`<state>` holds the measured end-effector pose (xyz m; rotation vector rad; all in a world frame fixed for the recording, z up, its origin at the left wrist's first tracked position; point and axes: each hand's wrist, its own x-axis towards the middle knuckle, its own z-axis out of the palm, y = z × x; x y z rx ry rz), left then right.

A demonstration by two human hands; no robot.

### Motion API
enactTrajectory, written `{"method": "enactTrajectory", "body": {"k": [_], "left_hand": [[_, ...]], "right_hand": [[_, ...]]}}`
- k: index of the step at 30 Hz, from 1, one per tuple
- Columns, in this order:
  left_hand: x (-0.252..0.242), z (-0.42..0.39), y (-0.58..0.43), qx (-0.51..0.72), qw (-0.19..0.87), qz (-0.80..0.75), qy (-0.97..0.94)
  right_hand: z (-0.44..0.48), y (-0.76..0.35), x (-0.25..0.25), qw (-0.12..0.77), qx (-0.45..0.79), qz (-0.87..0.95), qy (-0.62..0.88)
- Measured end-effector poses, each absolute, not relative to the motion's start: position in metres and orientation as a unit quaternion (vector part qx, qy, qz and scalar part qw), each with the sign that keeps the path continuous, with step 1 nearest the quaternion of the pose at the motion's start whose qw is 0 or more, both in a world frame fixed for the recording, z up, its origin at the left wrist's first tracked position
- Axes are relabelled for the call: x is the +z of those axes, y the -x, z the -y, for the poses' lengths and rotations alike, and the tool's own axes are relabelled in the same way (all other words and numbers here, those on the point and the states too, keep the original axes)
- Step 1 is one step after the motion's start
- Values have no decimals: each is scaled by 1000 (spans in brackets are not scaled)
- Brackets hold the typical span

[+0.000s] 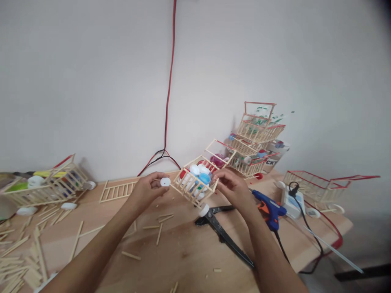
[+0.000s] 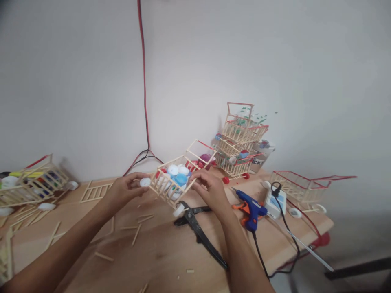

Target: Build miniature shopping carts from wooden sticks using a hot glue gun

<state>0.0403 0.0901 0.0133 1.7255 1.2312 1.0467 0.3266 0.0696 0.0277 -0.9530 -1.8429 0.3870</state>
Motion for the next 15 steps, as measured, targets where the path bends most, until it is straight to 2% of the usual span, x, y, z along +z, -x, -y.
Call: {"method": "enactTrajectory", "body": {"k": [2,8,12,15], "left_hand": [[21,-71,-38,448,358,-480,-665],[39,-29,-40,460,185,-528,-689],[41,-18,-37,461,136,-521,-705],[40,-14,-32,462,142,-512,-710]], "right_hand": [[-67,-320,29,496,165,759,388],[-58,-306,36,499,174,760,377],[-52,-300,41,486,171,770,377],[-48,-297,43,480,174,775,372]]}}
